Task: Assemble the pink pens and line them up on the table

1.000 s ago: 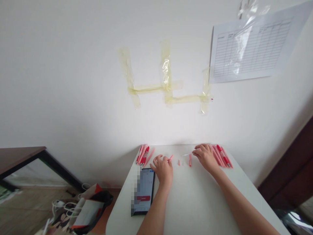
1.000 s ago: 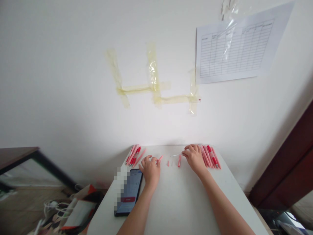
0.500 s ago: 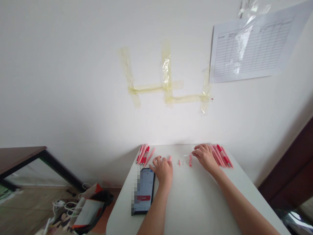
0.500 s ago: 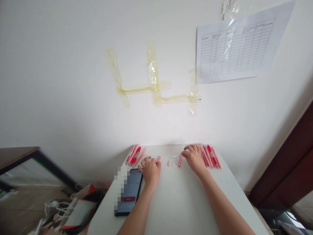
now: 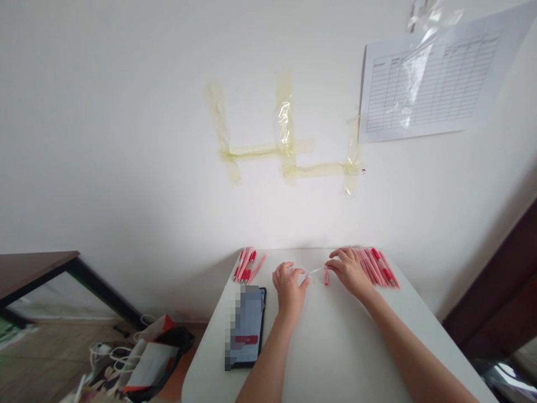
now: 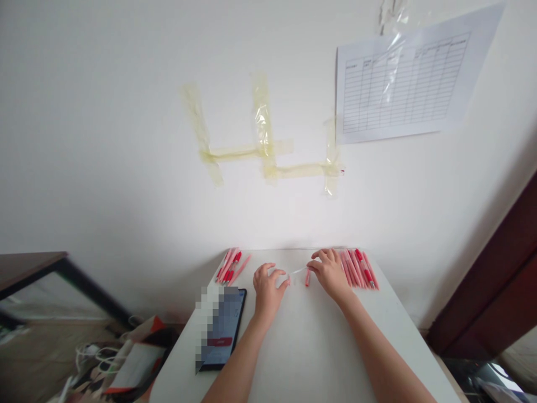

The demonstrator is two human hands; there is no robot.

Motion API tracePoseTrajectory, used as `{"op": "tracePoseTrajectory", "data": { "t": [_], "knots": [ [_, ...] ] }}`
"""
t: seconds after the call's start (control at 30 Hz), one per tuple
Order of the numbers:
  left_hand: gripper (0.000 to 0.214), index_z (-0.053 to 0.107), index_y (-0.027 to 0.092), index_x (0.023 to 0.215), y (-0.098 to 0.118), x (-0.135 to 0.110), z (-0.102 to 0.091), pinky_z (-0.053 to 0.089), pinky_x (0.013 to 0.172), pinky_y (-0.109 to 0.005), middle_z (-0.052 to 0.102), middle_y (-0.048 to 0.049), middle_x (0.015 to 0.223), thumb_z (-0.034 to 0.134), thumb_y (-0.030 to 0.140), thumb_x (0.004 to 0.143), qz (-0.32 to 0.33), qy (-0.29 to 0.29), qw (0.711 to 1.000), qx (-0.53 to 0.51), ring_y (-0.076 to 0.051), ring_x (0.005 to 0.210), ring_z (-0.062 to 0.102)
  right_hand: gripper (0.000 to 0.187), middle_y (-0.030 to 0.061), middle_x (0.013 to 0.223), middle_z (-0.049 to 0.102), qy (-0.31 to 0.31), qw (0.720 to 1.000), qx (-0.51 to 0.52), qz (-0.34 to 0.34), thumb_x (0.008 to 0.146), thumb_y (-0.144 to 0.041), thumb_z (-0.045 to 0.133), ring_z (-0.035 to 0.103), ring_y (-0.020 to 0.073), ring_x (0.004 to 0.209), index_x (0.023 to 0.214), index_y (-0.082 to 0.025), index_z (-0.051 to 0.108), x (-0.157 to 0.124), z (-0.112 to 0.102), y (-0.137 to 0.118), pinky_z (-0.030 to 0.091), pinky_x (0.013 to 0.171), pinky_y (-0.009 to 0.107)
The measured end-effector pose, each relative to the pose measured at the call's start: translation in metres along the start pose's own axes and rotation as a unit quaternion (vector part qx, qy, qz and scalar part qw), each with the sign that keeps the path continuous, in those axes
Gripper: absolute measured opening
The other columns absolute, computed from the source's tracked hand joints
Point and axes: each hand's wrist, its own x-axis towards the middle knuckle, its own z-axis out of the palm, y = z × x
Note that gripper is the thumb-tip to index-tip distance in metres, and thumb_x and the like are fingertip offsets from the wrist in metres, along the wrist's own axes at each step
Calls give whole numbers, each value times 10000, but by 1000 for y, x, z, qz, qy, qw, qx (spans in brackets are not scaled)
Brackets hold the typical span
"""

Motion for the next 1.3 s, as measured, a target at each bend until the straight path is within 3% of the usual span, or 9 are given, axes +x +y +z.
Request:
{"op": "tracePoseTrajectory", "data": {
  "t": [0.23, 0.63, 1.3],
  "knots": [
    [58, 761, 244, 814, 1, -2, 0, 319, 1146, -620, 609, -83, 1220, 732, 198, 795, 3, -3, 1000, -1, -292, 1284, 494, 192, 68, 1085, 679, -11, 1000, 14, -22, 961, -256, 592, 516, 287, 1091, 931, -313, 773, 3, -6, -13, 423, 992, 498],
    [83, 773, 253, 821, -3, 0, -6, 285, 1163, -600, 617, -65, 1266, 698, 221, 808, -66, 16, 995, 79, -300, 1278, 469, 204, 76, 1130, 662, -12, 1000, -4, 5, 981, -303, 571, 512, 293, 1104, 982, -310, 775, -3, 2, 10, 442, 964, 486],
    [97, 784, 283, 880, -3, 1, -10, 289, 1143, -564, 636, -49, 1261, 743, 306, 796, -73, 3, 992, 99, -293, 1263, 468, 211, 78, 1144, 656, -20, 1000, 1, 7, 988, -305, 564, 507, 294, 1120, 1001, -302, 775, -4, 4, 9, 447, 968, 482]
  ]
}}
